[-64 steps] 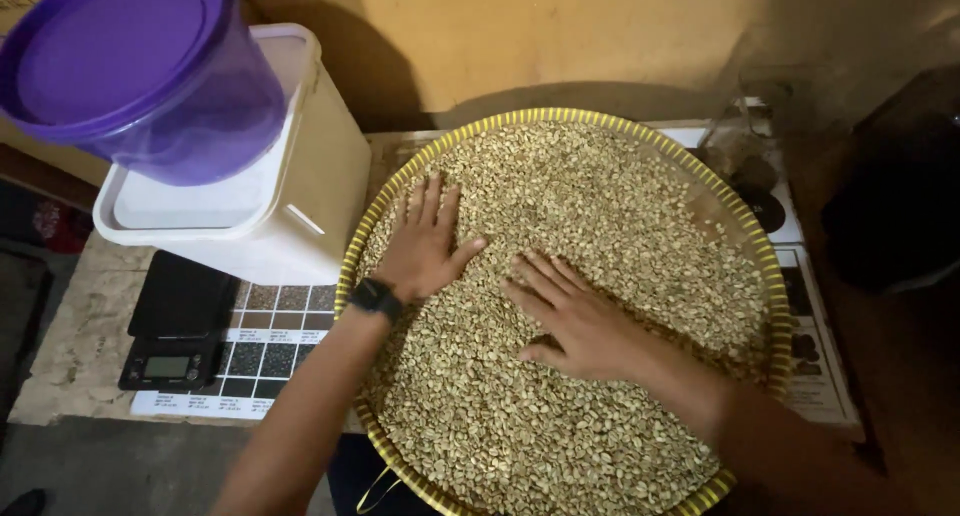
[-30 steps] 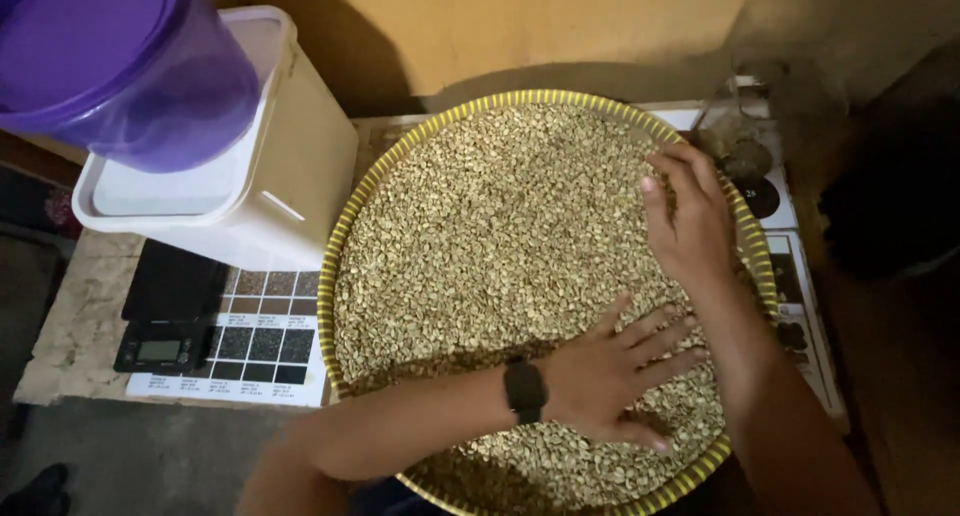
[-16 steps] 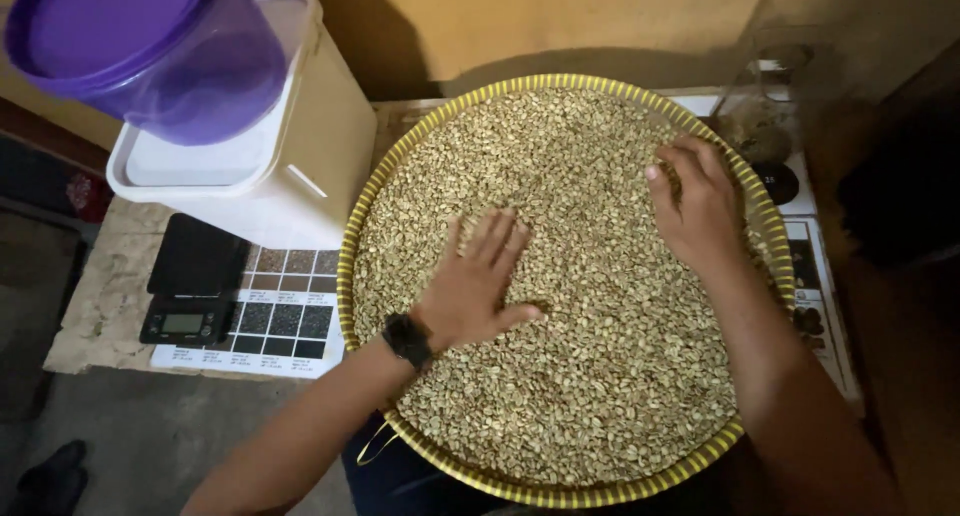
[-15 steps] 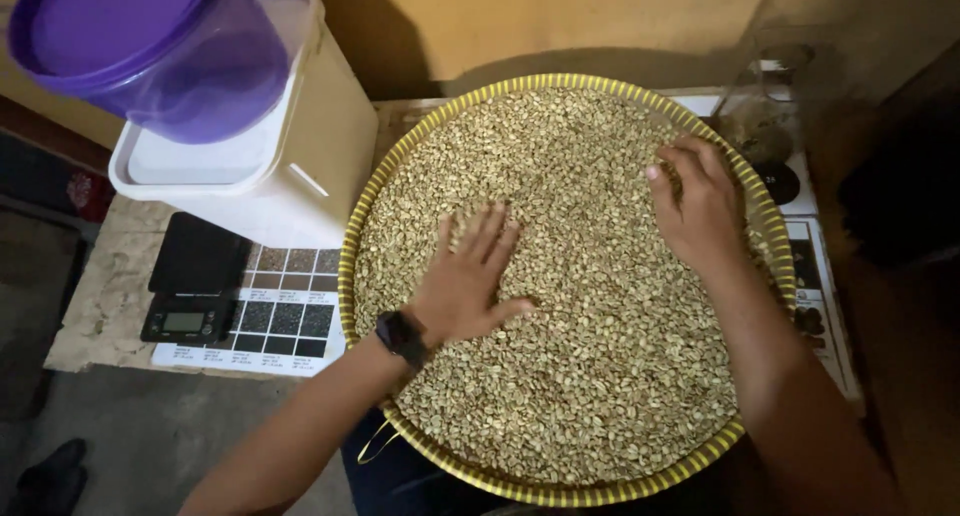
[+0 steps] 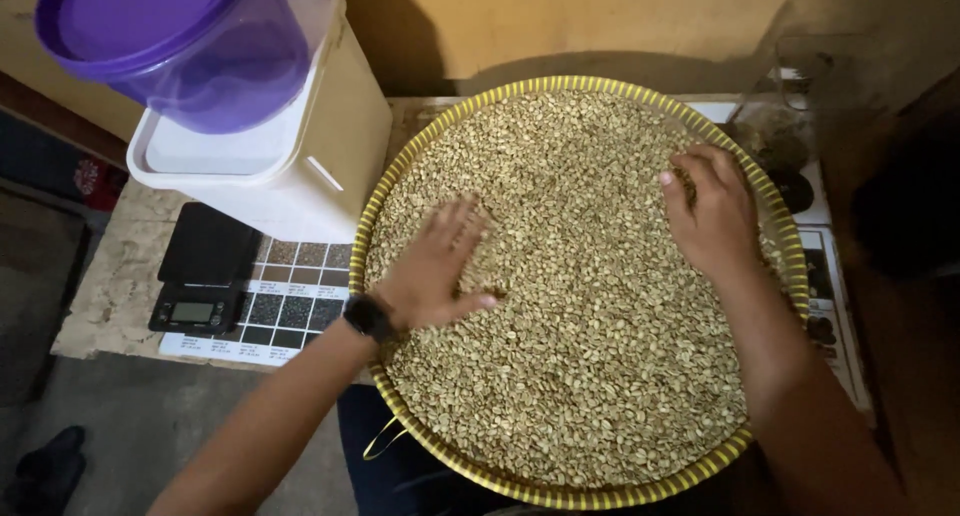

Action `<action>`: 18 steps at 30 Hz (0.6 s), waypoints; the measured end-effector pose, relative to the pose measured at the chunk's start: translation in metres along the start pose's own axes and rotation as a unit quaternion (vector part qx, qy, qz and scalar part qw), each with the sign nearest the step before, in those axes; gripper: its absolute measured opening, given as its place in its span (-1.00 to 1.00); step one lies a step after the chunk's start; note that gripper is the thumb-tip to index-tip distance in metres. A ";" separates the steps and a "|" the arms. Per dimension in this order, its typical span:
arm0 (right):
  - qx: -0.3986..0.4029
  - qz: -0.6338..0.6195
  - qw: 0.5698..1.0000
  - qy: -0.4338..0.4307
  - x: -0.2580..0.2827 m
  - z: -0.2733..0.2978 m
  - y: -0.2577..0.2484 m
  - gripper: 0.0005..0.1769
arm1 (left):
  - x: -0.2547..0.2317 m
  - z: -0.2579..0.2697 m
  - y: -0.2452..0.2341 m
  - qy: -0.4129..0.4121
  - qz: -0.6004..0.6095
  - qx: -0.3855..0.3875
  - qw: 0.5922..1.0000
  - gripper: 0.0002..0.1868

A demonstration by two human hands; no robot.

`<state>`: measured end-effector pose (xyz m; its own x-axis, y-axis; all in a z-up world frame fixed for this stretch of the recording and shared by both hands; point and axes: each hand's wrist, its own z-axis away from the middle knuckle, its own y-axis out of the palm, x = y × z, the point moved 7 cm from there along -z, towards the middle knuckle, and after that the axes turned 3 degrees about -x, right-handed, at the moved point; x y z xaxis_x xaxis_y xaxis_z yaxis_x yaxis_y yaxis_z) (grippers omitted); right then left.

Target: Manually sorting green coffee beans in a large tray to identify and remove defects.

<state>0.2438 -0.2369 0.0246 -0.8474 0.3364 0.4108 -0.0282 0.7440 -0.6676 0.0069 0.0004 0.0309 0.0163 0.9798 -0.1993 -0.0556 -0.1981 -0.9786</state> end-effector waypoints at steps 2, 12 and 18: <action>0.001 -0.003 1.000 -0.001 -0.002 0.000 0.002 -0.58 | -0.031 0.002 -0.005 0.029 0.036 -0.001 0.999 0.28; 0.043 0.028 0.996 0.071 0.003 -0.003 0.002 -0.57 | -0.178 -0.003 0.042 0.242 0.235 -0.142 0.931 0.04; 0.031 0.021 0.998 0.058 0.000 -0.003 0.001 -0.59 | -0.181 -0.016 0.039 0.228 0.116 -0.049 0.965 0.10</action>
<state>0.2453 -0.2349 0.0258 -0.7811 0.4340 0.4489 -0.0303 0.6918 -0.7215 0.0174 -0.1854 0.0278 0.4541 0.7997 -0.3927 -0.0152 -0.4338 -0.9009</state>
